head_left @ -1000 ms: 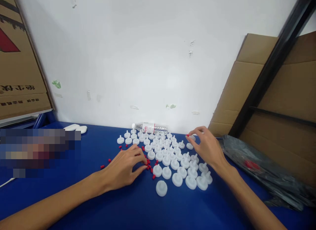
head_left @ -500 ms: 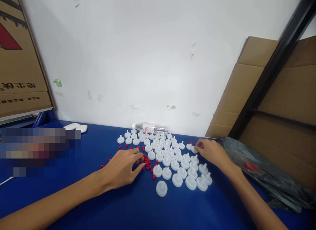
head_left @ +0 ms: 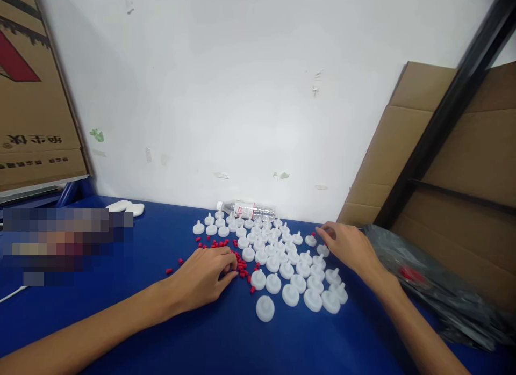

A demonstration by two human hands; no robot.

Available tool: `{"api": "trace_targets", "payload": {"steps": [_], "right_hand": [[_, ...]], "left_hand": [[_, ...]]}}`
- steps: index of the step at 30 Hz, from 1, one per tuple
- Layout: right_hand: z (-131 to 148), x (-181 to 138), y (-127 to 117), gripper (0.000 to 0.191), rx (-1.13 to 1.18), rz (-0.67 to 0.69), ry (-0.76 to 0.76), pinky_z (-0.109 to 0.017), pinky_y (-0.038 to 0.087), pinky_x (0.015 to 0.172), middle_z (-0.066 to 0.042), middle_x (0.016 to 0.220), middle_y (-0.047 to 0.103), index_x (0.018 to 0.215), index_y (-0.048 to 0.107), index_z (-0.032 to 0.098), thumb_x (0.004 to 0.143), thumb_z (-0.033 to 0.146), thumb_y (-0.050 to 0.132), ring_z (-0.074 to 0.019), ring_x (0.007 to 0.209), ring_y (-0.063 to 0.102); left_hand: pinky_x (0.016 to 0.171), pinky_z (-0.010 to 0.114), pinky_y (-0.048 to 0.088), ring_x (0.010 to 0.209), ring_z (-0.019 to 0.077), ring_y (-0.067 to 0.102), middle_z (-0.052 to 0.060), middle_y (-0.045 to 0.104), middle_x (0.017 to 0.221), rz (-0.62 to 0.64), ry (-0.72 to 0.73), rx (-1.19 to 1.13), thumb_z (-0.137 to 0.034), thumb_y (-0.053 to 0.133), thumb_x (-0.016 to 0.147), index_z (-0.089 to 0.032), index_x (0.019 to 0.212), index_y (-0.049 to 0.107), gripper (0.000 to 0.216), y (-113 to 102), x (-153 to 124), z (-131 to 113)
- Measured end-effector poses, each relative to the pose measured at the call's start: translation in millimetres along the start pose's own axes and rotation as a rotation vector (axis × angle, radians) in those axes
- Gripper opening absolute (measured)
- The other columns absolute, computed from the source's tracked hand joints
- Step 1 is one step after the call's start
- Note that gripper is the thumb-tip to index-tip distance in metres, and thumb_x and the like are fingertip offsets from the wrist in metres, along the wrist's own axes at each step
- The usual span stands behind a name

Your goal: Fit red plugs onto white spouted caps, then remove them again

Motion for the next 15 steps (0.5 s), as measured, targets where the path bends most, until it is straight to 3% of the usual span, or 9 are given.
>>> {"api": "trace_targets", "payload": {"steps": [3, 7, 12, 15], "right_hand": [[26.1, -1.4, -8.0, 0.047, 0.107, -0.009, -0.125, -0.035, 0.048, 0.082, -0.007, 0.101, 0.076, 0.097, 0.069, 0.023, 0.102, 0.052, 0.033, -0.0259, 0.095, 0.069], [56.1, -9.6, 3.1, 0.058, 0.206, 0.08, -0.281, -0.035, 0.043, 0.102, -0.005, 0.12, 0.072, 0.111, 0.069, 0.025, 0.104, 0.055, 0.02, -0.0242, 0.116, 0.063], [57.5, -17.0, 34.7, 0.065, 0.228, 0.212, -0.297, -0.048, 0.031, 0.115, -0.007, 0.134, 0.066, 0.126, 0.066, 0.025, 0.103, 0.059, 0.015, -0.0307, 0.136, 0.049], [55.1, -17.6, 46.3, 0.065, 0.232, 0.26, -0.299, -0.052, 0.03, 0.116, -0.007, 0.132, 0.067, 0.119, 0.068, 0.024, 0.103, 0.059, 0.016, -0.0316, 0.138, 0.047]], "left_hand": [[0.06, 0.028, 0.033, 0.074, 0.0181, 0.061, 0.0, 0.067, 0.09, 0.007, -0.01, -0.011, -0.024, 0.048, 0.095, -0.023, 0.091, 0.063, 0.016, -0.3, 0.4, -0.1], [0.061, 0.029, 0.033, 0.071, 0.018, 0.06, 0.001, 0.067, 0.089, -0.005, -0.025, -0.018, -0.025, 0.044, 0.095, -0.022, 0.091, 0.061, 0.017, -3.4, 0.5, -0.8], [0.062, 0.029, 0.035, 0.067, 0.0164, 0.057, 0.001, 0.066, 0.088, -0.029, -0.028, -0.041, -0.026, 0.042, 0.096, -0.021, 0.092, 0.059, 0.018, -9.7, 1.1, -3.6], [0.061, 0.029, 0.036, 0.065, 0.0155, 0.055, 0.002, 0.065, 0.088, -0.042, -0.012, -0.047, -0.024, 0.042, 0.095, -0.02, 0.09, 0.059, 0.018, -13.0, 1.0, -7.7]]}}
Point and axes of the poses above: each hand's wrist, its own x-axis towards the middle knuckle, its own y-axis out of the palm, z = x × y, the point moved 10 cm from there along x, towards the middle knuckle
